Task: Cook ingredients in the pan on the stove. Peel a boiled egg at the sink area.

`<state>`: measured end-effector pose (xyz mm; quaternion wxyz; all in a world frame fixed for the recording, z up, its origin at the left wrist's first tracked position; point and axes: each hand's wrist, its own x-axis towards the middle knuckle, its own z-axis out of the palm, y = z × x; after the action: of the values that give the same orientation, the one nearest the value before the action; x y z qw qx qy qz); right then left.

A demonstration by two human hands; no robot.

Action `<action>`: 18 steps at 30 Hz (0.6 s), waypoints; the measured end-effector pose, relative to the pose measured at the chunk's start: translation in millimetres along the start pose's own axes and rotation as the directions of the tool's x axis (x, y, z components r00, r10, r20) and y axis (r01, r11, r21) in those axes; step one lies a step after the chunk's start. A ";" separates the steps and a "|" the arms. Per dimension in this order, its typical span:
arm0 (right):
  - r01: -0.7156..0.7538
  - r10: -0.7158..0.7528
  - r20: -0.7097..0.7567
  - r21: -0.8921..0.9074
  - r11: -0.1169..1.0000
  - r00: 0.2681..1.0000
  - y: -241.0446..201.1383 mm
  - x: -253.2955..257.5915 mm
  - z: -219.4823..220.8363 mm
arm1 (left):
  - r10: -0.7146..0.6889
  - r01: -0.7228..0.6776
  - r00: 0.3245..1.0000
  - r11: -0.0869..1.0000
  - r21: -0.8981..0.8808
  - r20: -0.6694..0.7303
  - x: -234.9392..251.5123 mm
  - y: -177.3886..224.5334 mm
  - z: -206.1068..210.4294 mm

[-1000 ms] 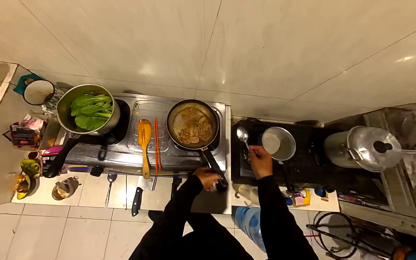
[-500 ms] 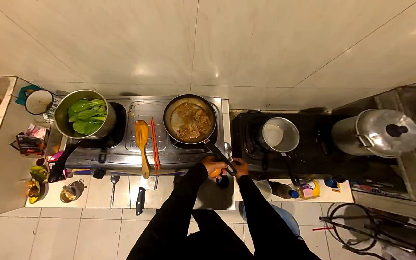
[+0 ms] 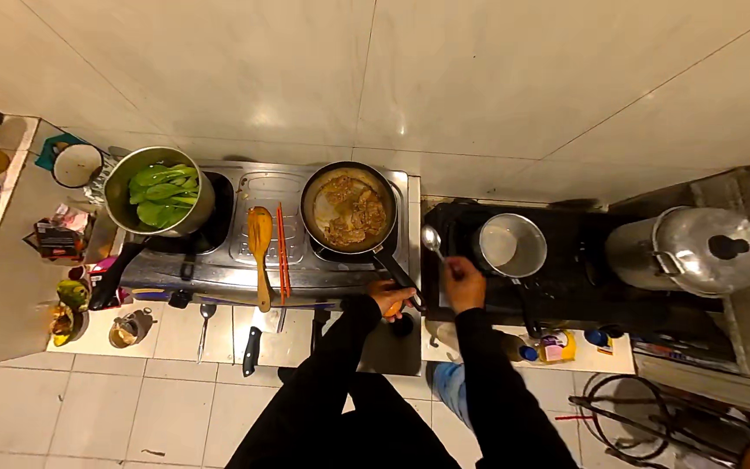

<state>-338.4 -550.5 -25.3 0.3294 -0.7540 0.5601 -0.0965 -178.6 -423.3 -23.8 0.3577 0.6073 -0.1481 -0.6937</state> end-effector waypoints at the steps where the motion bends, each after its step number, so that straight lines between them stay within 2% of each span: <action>1: 0.086 -0.083 0.046 -0.053 0.995 0.995 -21.3 5.0 -19.0 | -0.004 0.004 1.000 1.000 -0.010 -0.006 -1.3 -0.2 1.6; 3: 0.227 -0.187 0.223 -0.171 0.959 0.957 -69.0 14.7 -44.8 | 0.002 -0.002 1.000 0.999 -0.032 -0.005 -3.9 -2.3 2.2; 5: 0.375 -0.250 0.379 -0.304 0.876 0.891 -112.1 25.5 -49.9 | 0.025 -0.025 1.000 0.999 -0.042 -0.002 -6.9 -4.2 2.0; 6: 0.421 -0.236 0.453 -0.366 0.830 0.860 -132.2 30.6 -47.5 | 0.034 -0.034 0.999 0.999 -0.041 -0.003 -8.3 -5.0 1.9; 9: 0.491 -0.056 0.618 -0.563 0.665 0.784 -185.4 39.9 -32.1 | 0.041 -0.042 0.999 0.999 -0.033 -0.009 -12.2 -4.9 1.1; 11: 0.527 0.000 0.652 -0.613 0.588 0.759 -200.3 43.9 -19.7 | 0.049 -0.049 0.999 0.998 -0.045 -0.001 -12.7 -6.7 0.0; 13: 0.521 0.039 0.657 -0.632 0.574 0.753 -205.1 45.4 -10.5 | 0.061 -0.061 0.998 0.997 -0.056 0.004 -14.2 -8.4 -0.5; 16: 0.486 0.011 0.650 -0.579 0.655 0.760 -193.9 46.0 -5.3 | 0.060 -0.060 0.998 0.997 -0.047 0.011 -17.4 -8.5 -3.0; 18: 0.442 -0.021 0.595 -0.573 0.691 0.804 -183.5 43.3 -9.4 | 0.048 -0.047 0.999 0.998 -0.034 0.024 -18.9 -9.0 -4.9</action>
<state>-184.5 -564.9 83.2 0.1551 -0.8828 0.3322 0.2937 -176.6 -403.1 -16.7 0.3821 0.5891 -0.1553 -0.6948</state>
